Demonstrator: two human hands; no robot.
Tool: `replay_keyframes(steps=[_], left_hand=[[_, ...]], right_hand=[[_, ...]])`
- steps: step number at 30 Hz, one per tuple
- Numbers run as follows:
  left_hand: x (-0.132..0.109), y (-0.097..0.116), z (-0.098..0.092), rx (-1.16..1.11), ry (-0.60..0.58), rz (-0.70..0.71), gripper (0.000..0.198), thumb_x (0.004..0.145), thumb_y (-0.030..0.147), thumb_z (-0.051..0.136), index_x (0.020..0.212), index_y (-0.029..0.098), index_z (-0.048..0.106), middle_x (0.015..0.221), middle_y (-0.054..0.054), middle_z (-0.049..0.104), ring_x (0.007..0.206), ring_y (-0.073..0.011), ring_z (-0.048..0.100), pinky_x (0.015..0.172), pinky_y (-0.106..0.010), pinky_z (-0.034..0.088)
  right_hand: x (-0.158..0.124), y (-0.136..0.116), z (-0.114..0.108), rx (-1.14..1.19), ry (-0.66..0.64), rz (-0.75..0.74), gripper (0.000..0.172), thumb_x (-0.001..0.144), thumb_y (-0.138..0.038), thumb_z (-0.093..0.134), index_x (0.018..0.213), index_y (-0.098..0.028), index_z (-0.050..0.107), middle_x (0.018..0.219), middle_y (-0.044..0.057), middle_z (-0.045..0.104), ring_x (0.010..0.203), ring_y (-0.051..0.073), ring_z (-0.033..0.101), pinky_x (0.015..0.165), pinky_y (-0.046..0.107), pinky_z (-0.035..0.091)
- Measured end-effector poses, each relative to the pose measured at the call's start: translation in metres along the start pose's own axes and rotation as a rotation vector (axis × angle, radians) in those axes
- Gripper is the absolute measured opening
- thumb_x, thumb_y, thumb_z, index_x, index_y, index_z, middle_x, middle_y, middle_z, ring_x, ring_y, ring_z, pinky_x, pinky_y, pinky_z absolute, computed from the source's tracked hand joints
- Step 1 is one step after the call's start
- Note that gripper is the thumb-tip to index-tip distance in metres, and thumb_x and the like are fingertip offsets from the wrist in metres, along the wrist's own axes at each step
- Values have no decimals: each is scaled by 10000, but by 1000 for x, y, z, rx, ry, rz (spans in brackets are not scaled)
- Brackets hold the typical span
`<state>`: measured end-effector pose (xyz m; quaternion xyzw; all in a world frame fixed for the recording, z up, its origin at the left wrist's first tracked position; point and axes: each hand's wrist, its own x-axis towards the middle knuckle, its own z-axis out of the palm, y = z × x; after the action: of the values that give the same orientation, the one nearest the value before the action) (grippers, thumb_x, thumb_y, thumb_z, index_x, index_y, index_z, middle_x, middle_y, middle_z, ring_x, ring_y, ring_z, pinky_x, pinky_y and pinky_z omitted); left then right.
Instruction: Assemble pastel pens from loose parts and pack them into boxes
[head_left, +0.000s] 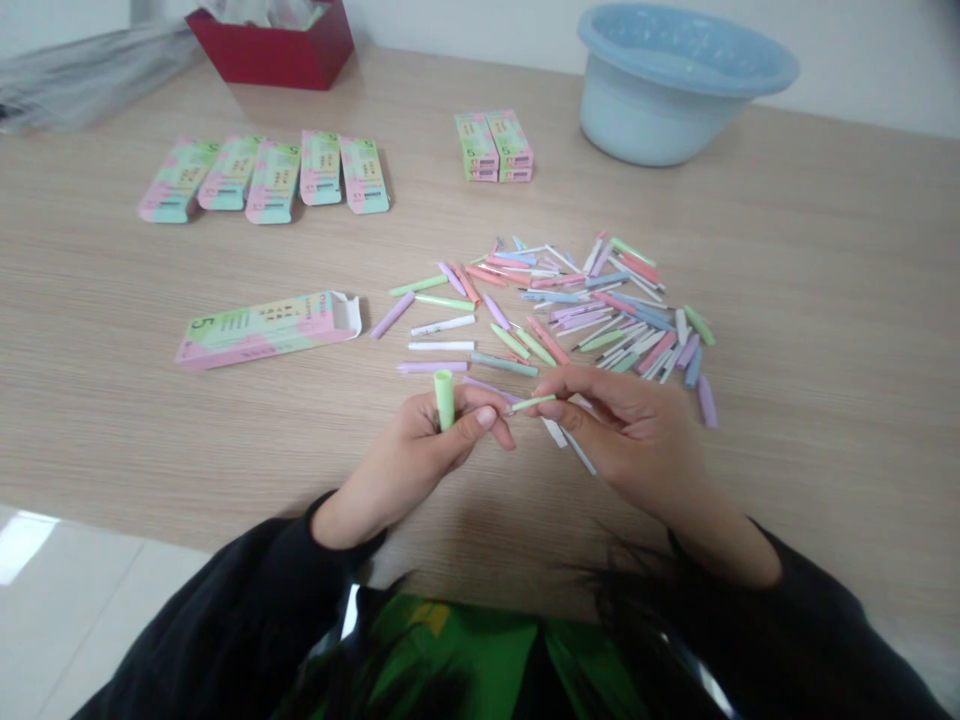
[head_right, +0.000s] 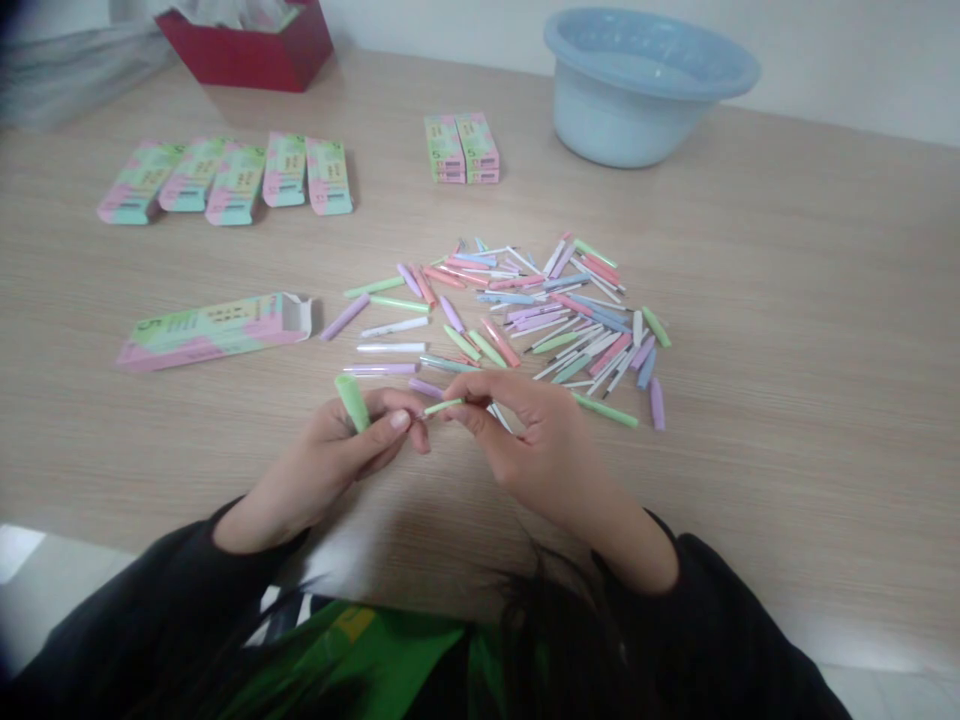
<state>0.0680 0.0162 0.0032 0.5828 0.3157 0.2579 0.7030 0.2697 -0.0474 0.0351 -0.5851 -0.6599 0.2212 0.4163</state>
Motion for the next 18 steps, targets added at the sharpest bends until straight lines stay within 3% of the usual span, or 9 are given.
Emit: replay_keyframes(steps=[18], left_hand=[[1,5,2,0,1,-17,304,968,406,633,832,143,701,527,85,348,464,-81,262,438,-250,167]], right_hand=[[-2,3,1,34,4,21,99,893,-193,693,879,-269,753,795,-32,757,687,150,688,657,271,541]])
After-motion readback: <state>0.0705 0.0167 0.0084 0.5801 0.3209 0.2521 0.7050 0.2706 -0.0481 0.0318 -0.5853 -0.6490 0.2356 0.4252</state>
